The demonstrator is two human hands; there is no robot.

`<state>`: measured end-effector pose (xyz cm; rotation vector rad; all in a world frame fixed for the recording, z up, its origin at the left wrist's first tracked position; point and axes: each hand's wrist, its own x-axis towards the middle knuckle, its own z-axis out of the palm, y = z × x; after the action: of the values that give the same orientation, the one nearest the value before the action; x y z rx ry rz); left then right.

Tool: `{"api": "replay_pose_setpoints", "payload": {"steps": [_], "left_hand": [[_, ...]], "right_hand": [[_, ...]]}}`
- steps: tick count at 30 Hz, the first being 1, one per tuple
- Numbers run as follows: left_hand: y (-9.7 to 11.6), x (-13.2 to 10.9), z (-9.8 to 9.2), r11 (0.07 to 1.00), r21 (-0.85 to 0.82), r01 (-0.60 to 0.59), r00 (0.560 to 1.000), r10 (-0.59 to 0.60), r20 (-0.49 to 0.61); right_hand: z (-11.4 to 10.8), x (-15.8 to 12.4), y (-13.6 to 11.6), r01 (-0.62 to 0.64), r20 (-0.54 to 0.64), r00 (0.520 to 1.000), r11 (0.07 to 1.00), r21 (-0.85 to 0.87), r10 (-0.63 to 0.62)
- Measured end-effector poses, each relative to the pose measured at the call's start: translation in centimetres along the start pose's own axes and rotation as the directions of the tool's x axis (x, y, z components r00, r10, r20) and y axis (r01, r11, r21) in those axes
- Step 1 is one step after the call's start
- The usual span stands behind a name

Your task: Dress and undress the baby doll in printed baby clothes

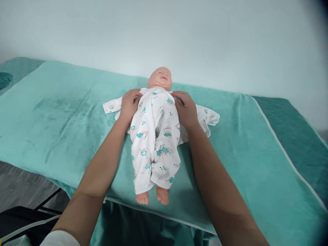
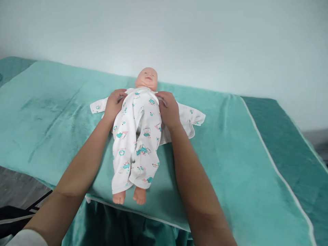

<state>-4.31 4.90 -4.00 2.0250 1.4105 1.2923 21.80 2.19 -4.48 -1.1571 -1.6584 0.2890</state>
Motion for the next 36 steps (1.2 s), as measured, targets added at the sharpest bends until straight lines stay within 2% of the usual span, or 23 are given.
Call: {"api": "replay_pose_setpoints", "payload": {"steps": [2, 5, 8, 10, 14, 16, 19, 22, 25, 27, 31, 34, 36], "left_hand": [[-0.1, -0.7, -0.4, 0.999, 0.038, -0.015, 0.999, 0.016, -0.034], [0.3, -1.8, -0.8, 0.998, 0.041, -0.039, 0.99, 0.044, -0.131], [1.1, -2.7, -0.9, 0.998, -0.005, -0.07, 0.979, 0.068, -0.19], [1.7, -3.0, -0.9, 0.997, -0.034, -0.07, 0.978, 0.062, -0.197], [3.4, -2.7, -0.9, 0.992, -0.101, -0.073, 0.984, 0.056, -0.168], [4.6, -1.8, -1.0, 0.988, -0.134, -0.081, 0.993, 0.069, -0.096], [6.7, 0.3, -0.4, 0.987, -0.11, -0.113, 0.99, 0.121, 0.07], [8.6, 2.8, 0.9, 0.995, 0.007, -0.103, 0.968, 0.099, 0.23], [10.5, 4.6, 2.3, 0.978, 0.199, -0.057, 0.929, -0.021, 0.369], [11.7, 5.4, 2.8, 0.94, 0.335, -0.068, 0.891, -0.094, 0.444], [13.3, 6.3, 3.7, 0.881, 0.463, -0.095, 0.842, -0.177, 0.51], [13.0, 6.9, 4.9, 0.877, 0.473, -0.088, 0.838, -0.192, 0.512], [12.1, 7.3, 5.8, 0.883, 0.458, -0.099, 0.85, -0.164, 0.5]], "right_hand": [[-0.5, -1.1, -0.4, -0.051, -0.079, 0.996, 0.998, -0.045, 0.047], [-1.1, -2.6, -1.2, -0.285, -0.127, 0.952, 0.958, -0.028, 0.279], [-1.2, -3.9, -1.9, -0.507, -0.005, 0.861, 0.858, 0.081, 0.509], [-1.0, -4.4, -2.3, -0.572, 0.09, 0.82, 0.801, 0.177, 0.565], [-0.7, -4.7, -2.3, -0.613, 0.169, 0.784, 0.7, 0.365, 0.598], [-0.7, -4.6, -2.1, -0.623, 0.2, 0.773, 0.662, 0.416, 0.602], [-0.8, -4.4, -2.0, -0.64, 0.276, 0.762, 0.617, 0.458, 0.586], [-0.8, -4.1, -2.1, -0.647, 0.343, 0.76, 0.592, 0.481, 0.552], [-0.9, -3.8, -2.4, -0.654, 0.381, 0.755, 0.562, 0.506, 0.534], [-1.0, -3.6, -2.7, -0.653, 0.391, 0.754, 0.545, 0.526, 0.527], [-0.9, -3.6, -3.1, -0.621, 0.358, 0.781, 0.572, 0.535, 0.512], [-0.6, -3.8, -2.9, -0.599, 0.314, 0.799, 0.631, 0.493, 0.513], [-0.4, -4.0, -2.6, -0.601, 0.299, 0.799, 0.666, 0.442, 0.522]]}}
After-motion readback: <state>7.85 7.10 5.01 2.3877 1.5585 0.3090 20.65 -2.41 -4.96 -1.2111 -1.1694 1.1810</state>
